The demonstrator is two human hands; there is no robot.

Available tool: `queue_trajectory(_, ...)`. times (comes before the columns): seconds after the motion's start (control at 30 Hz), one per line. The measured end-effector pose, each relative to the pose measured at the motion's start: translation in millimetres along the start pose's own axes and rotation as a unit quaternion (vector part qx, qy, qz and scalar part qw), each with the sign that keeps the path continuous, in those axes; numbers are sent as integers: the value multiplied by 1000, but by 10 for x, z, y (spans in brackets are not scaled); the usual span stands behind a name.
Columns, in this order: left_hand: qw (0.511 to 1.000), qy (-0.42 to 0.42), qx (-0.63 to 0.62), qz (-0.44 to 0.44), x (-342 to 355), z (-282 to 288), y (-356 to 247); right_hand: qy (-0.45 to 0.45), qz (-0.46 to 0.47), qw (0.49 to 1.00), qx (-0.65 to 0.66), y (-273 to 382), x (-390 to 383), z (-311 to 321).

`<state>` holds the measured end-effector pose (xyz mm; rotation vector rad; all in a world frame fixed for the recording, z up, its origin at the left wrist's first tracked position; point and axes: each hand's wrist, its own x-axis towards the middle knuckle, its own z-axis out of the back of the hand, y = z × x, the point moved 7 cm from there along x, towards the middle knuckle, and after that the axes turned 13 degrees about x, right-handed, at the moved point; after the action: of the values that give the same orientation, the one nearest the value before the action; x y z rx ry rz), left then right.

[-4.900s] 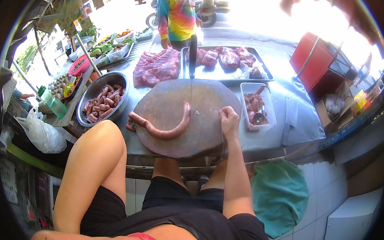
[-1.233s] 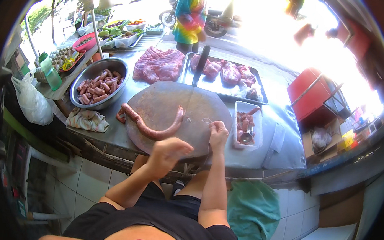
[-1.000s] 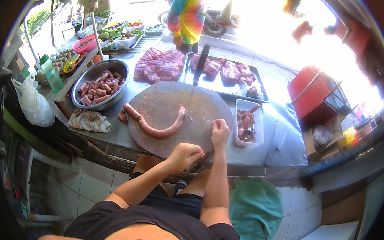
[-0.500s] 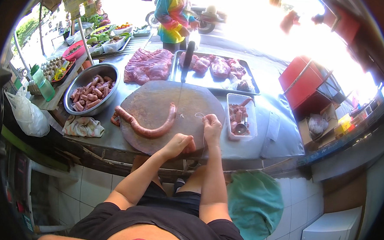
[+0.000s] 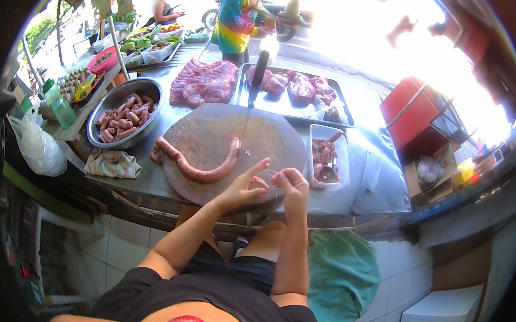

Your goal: The person ties off sections of a long sausage casing using string, then cuts the sausage into links with a knife. They place the links into a metal bowl and later handle small cardboard tags, attaching them to the sausage links.

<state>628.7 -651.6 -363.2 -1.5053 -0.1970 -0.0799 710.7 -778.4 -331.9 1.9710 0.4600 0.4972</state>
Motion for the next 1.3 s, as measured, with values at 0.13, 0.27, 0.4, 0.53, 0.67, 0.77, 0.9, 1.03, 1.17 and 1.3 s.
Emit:
queue_trajectory(0.13,999,-5,34,-32,-35,17,-45,48,-57,996,-51,-105,-190,-269)
queue_trajectory(0.27,1000,-17,11,18,-79,45,12,39,-62,991,-116,-167,-218,-325)
queue_trajectory(0.4,997,-36,22,70,-95,86,52,23,-32,994,-98,-86,-221,-229)
queue_trajectory(0.53,997,-52,-24,54,-70,130,19,-15,-21,1000,0,-9,-248,-97)
queue_trajectory(0.67,993,11,-62,103,-62,65,106,-7,-56,991,118,-77,-261,-125)
queue_trajectory(0.77,990,15,-124,68,-52,101,72,47,-68,970,230,-121,-248,-230)
queue_trajectory(0.9,966,3,-253,51,-59,168,44,69,-108,947,293,-167,-261,-241)
queue_trajectory(1.03,915,36,-402,12,-80,169,-44,88,-151,958,228,-213,-322,-229)
queue_trajectory(1.17,912,79,-401,41,-105,119,-13,90,-193,972,104,-304,-376,-239)
queue_trajectory(1.3,943,92,-311,76,-102,94,78,129,-179,975,0,-270,-397,-282)
